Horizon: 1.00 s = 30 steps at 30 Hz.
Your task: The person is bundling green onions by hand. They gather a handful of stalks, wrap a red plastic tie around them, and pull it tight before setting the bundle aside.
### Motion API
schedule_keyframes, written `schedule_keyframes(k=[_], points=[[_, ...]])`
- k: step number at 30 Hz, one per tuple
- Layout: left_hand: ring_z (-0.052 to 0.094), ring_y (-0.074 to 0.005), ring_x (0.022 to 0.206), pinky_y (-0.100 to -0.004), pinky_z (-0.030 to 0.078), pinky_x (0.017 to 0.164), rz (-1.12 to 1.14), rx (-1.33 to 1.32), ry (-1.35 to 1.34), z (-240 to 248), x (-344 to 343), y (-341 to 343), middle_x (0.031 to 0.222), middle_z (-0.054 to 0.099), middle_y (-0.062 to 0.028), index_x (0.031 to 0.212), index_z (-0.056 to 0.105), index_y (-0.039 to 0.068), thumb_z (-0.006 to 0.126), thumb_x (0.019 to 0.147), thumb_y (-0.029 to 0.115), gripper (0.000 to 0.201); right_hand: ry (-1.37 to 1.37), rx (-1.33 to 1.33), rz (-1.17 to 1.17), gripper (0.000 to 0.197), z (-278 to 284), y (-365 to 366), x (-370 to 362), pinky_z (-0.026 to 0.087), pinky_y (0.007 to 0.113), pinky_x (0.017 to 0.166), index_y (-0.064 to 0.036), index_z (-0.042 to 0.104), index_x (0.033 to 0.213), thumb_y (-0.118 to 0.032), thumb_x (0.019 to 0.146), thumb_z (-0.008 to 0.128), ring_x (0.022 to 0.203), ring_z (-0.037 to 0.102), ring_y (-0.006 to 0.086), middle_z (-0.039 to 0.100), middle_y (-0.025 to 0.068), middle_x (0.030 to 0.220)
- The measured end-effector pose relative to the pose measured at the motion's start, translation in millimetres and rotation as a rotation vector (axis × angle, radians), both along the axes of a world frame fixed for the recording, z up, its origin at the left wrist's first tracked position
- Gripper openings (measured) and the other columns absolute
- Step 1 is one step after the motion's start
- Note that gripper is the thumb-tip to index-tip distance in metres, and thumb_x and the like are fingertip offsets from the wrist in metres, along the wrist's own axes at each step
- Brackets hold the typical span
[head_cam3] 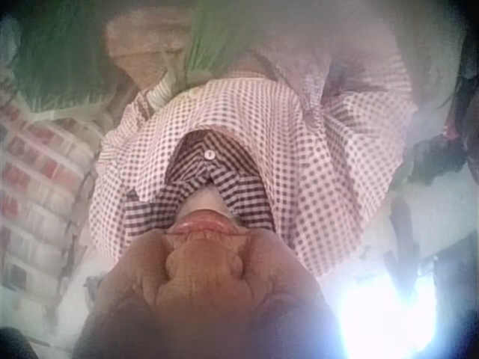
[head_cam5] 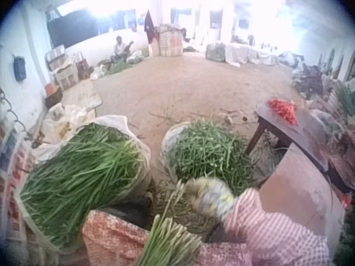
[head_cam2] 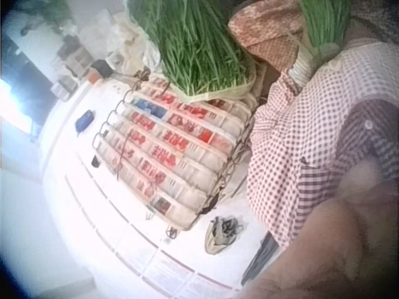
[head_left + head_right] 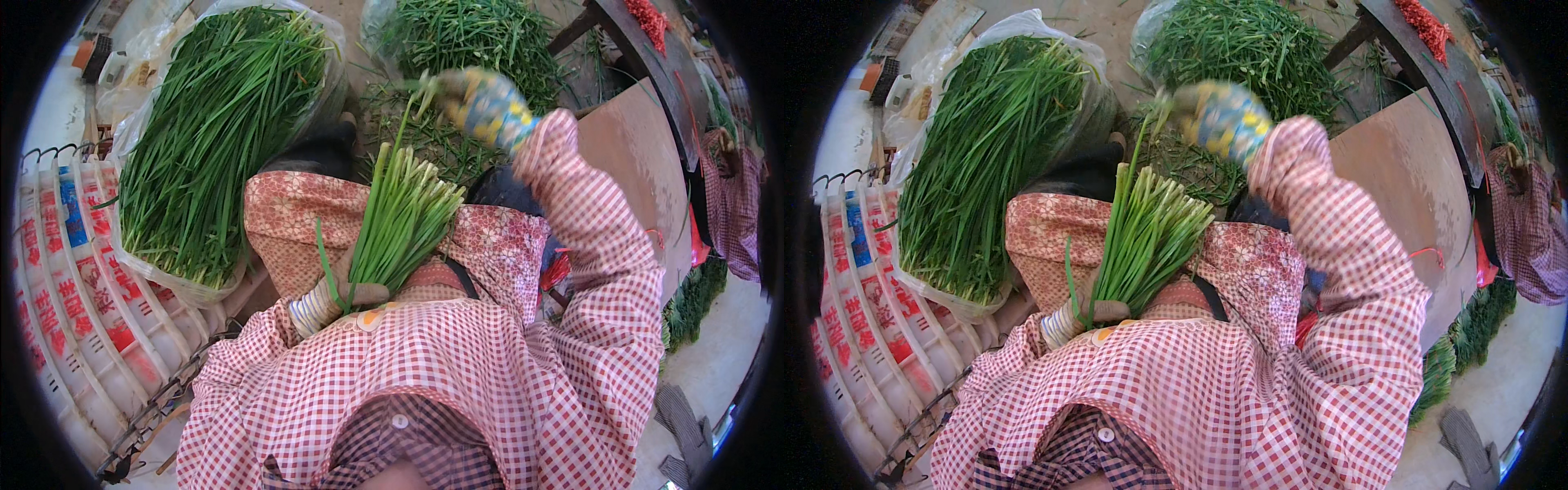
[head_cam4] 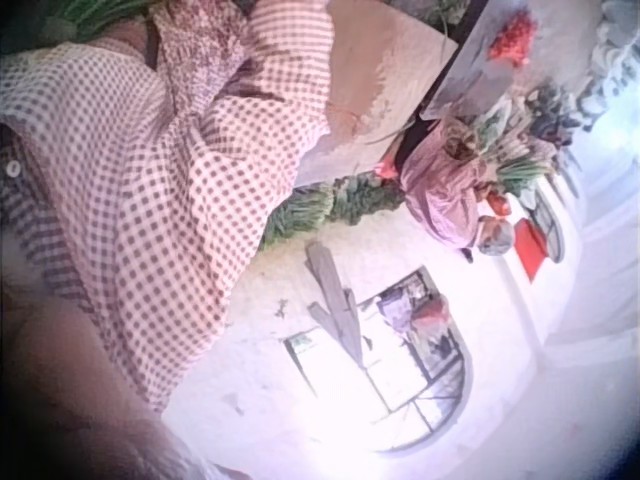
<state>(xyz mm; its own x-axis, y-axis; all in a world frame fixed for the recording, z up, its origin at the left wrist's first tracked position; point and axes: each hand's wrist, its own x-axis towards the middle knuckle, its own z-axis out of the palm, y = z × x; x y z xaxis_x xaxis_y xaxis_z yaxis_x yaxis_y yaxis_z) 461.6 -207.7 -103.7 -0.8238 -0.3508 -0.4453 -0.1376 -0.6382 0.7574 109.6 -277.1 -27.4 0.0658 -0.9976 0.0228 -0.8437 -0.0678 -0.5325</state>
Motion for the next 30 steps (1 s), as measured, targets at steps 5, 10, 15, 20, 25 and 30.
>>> schedule_keyframes(k=[5, 10, 15, 20, 25, 30], points=[[0.052, -0.0212, 0.118, -0.0368, 0.044, 0.099, -0.137, 0.015, -0.064, 19.9, -1.1, -14.9, 0.133, 0.053, -0.0095, 0.141, 0.039, 0.004, 0.084, 0.067, 0.015, 0.087, 0.550, 0.018, -0.310, 0.032, 30.6, -46.2, -89.6, 0.055, 0.037, 0.072, -0.0140, 0.062, 0.118, -0.030, 0.090, 0.058, 0.091, 0.066, 0.0270, 0.067, 0.0118, 0.104], [0.056, -0.0213, 0.112, -0.0367, 0.047, 0.094, 0.027, 0.282, -0.035, 47.0, 5.1, -8.5, 0.125, 0.059, -0.0094, 0.134, 0.046, 0.003, 0.085, 0.066, 0.018, 0.079, 0.258, 0.215, -0.262, 0.067, -32.0, -17.8, -66.3, 0.053, 0.038, 0.092, -0.0097, 0.039, 0.141, -0.039, 0.087, 0.064, 0.119, 0.052, 0.0336, 0.049, 0.0202, 0.133], [0.057, -0.0213, 0.111, -0.0368, 0.047, 0.094, -0.078, 0.123, -0.067, 40.8, 11.2, -8.6, 0.125, 0.059, -0.0095, 0.134, 0.047, 0.003, 0.085, 0.066, 0.019, 0.079, -1.027, 0.557, 0.314, 0.067, -39.3, 22.0, 29.1, 0.034, 0.039, 0.110, -0.0113, 0.036, 0.145, -0.046, 0.092, 0.057, 0.128, 0.044, 0.0260, 0.043, 0.0127, 0.142], [0.057, -0.0213, 0.111, -0.0368, 0.047, 0.093, -0.135, 0.070, -0.078, 38.5, 8.0, -11.4, 0.124, 0.059, -0.0095, 0.133, 0.047, 0.003, 0.085, 0.066, 0.019, 0.079, -1.026, 0.332, 0.706, 0.067, -49.4, 14.6, 45.1, 0.035, 0.033, 0.106, -0.0027, 0.052, 0.132, -0.058, 0.093, 0.048, 0.122, 0.050, 0.0208, 0.053, 0.0133, 0.133], [0.057, -0.0214, 0.110, -0.0368, 0.047, 0.093, -0.134, 0.036, -0.093, 40.0, 10.6, -8.7, 0.123, 0.060, -0.0095, 0.133, 0.047, 0.002, 0.085, 0.066, 0.019, 0.078, -0.789, 0.798, 0.165, 0.053, -21.3, 21.8, 33.3, 0.050, 0.024, 0.067, -0.0031, 0.052, 0.132, -0.041, 0.095, 0.056, 0.085, 0.058, 0.0136, 0.065, 0.0095, 0.108], [0.057, -0.0214, 0.110, -0.0369, 0.047, 0.093, -0.134, -0.015, -0.102, 41.3, 11.3, -7.0, 0.123, 0.060, -0.0096, 0.133, 0.048, 0.002, 0.085, 0.066, 0.019, 0.078, -2.020, 1.161, 0.150, 0.051, -51.1, -5.9, -66.9, 0.046, 0.019, 0.049, -0.0029, 0.056, 0.127, -0.040, 0.092, 0.062, 0.065, 0.054, 0.0064, 0.063, 0.0014, 0.088]])
